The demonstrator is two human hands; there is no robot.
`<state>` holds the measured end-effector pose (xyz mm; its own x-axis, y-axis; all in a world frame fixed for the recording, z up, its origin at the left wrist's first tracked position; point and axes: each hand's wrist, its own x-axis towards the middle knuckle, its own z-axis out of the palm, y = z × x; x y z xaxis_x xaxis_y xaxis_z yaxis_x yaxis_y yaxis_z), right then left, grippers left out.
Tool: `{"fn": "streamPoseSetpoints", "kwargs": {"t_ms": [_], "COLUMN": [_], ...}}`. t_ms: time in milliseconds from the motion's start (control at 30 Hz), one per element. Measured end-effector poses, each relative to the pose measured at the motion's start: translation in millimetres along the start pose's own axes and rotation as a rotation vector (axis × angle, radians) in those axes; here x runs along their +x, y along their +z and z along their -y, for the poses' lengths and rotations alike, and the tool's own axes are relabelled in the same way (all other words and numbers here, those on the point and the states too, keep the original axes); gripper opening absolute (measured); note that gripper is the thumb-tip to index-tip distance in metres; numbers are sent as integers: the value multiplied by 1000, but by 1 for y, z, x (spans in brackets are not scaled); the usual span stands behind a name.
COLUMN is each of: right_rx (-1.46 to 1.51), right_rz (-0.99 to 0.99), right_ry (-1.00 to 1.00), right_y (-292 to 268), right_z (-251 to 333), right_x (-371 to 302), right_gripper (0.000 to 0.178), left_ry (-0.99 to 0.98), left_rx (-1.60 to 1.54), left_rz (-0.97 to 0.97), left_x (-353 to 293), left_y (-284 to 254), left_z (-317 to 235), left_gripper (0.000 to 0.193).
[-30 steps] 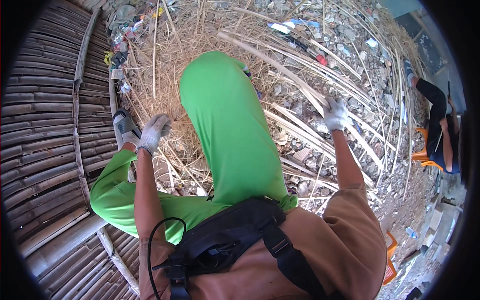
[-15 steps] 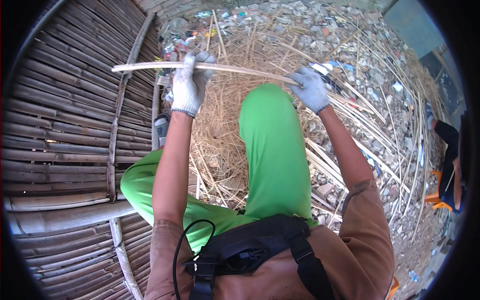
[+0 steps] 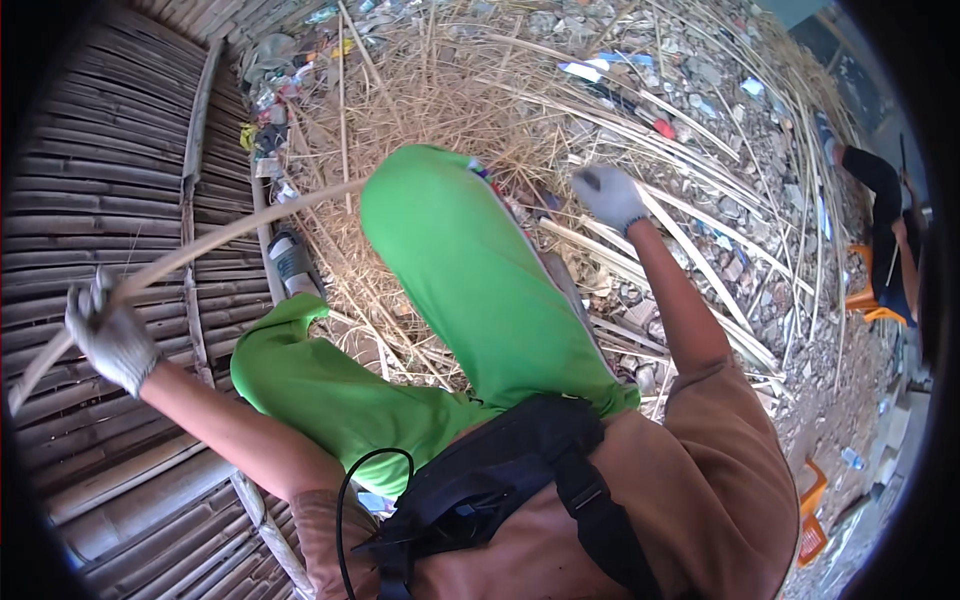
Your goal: The person uses a knife to shave and smooth a thin strip of bamboo by hand. They hold the strip with one gloved hand and scrape the knife along the length of the bamboo repeatedly, occasionally turning it over to work on different sides.
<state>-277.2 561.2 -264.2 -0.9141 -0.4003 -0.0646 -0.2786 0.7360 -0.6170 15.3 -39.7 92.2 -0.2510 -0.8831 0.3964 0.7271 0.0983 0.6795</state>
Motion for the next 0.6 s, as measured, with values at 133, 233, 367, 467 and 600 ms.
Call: {"fn": "streamPoseSetpoints", "kwargs": {"t_ms": [133,233,367,467,600], "right_rx": [-271,-277,-257,-274,-314], "right_rz": [360,596,455,511,563], "right_ry": [163,330,239,547,512], "right_y": [42,85,161,175,160], "right_z": [-80,-83,-161,-98,-93], "right_x": [-90,-132,-217,-215,-213], "right_gripper": [48,52,74,79,76], "left_ry": [-106,158,-128,6,93], "left_rx": [-213,104,-253,-152,-75], "left_rz": [196,-129,349,293,153], "left_x": [20,-14,-5,-36,-59], "left_y": [-95,-61,-86,-54,-32], "left_z": [-42,-78,-76,-79,-59], "left_gripper": [16,23,22,22,18]}}
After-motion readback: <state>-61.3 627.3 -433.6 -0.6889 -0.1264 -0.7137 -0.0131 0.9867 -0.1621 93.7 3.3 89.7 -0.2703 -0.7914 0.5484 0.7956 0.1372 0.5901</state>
